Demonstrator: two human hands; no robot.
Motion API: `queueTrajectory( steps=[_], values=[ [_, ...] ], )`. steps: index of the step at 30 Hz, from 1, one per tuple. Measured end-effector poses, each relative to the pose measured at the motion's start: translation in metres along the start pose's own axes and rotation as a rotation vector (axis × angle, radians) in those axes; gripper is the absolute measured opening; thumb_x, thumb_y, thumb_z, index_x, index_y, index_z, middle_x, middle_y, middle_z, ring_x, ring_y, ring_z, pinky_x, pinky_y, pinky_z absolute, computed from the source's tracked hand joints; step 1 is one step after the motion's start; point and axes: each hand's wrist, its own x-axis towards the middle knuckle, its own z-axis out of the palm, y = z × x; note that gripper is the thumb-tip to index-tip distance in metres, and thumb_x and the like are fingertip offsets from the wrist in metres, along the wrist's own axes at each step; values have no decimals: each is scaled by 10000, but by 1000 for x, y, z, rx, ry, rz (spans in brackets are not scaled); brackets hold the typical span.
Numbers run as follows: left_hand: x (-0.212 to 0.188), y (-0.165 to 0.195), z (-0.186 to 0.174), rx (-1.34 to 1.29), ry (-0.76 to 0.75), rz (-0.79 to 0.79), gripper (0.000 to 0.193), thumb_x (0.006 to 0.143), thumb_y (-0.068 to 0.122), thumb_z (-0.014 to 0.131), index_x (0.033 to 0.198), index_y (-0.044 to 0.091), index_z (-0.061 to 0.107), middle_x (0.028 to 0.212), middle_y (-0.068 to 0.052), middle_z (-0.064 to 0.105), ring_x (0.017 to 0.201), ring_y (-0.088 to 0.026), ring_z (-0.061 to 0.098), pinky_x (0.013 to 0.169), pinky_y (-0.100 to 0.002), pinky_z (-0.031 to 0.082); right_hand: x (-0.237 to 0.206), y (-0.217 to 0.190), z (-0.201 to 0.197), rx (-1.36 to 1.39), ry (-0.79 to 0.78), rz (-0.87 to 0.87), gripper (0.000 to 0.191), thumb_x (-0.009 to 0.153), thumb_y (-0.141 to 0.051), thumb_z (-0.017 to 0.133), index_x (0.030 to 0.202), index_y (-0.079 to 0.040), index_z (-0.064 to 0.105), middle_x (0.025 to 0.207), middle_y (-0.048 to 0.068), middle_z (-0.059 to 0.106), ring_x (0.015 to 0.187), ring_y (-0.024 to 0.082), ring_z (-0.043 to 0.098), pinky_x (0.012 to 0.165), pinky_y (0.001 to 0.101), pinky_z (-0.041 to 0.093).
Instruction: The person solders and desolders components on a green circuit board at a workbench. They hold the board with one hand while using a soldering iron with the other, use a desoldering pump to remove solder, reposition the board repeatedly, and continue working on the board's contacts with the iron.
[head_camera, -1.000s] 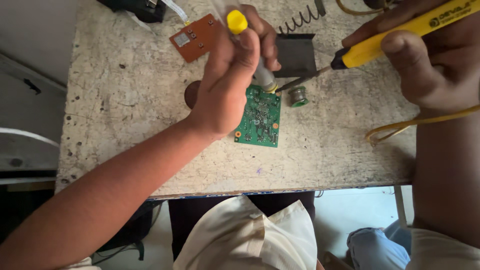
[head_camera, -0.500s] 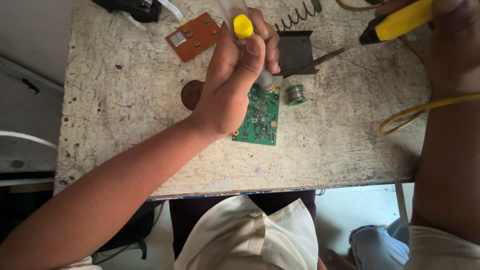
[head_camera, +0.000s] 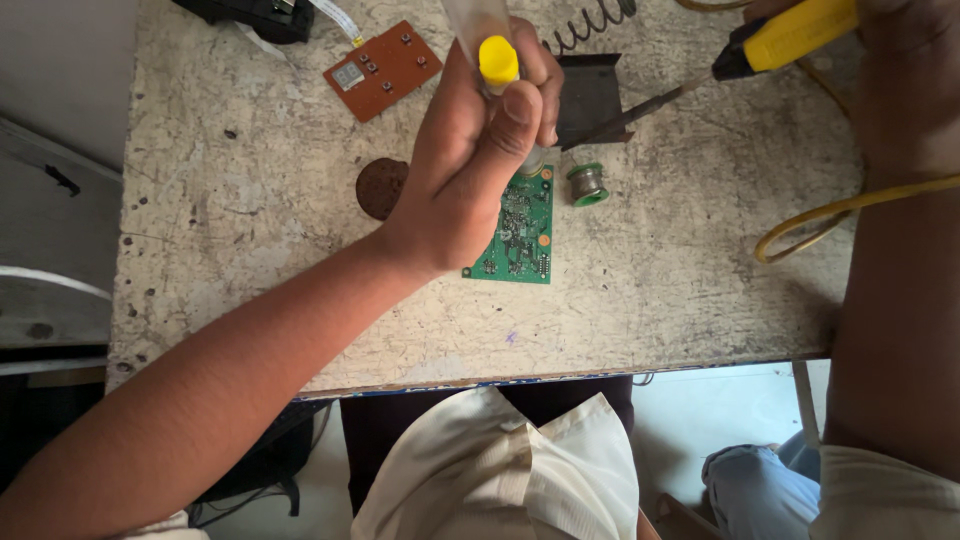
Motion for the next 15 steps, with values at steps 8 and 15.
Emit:
queueTrajectory(
  steps=[8,15],
  values=[
    [5,-8,6,62,21,31,420,1212,533,342,1144,125,412,955,-7,463,837,-90,481,747,-257,465,0,3,-4,15,28,15,384,1273,-352,385,1272,7,519,1175,148,633,1071,257,718,904,327,633],
    [14,-20,15,278,26,77,463,1196,487,342,1416,81,312,966,-8,544,727,-87,497,649,-266,466,5,9,-3,27,36,26,403,1273,-360,374,1275,15,523,1176,156,636,1066,260,719,899,329,637]
  ],
)
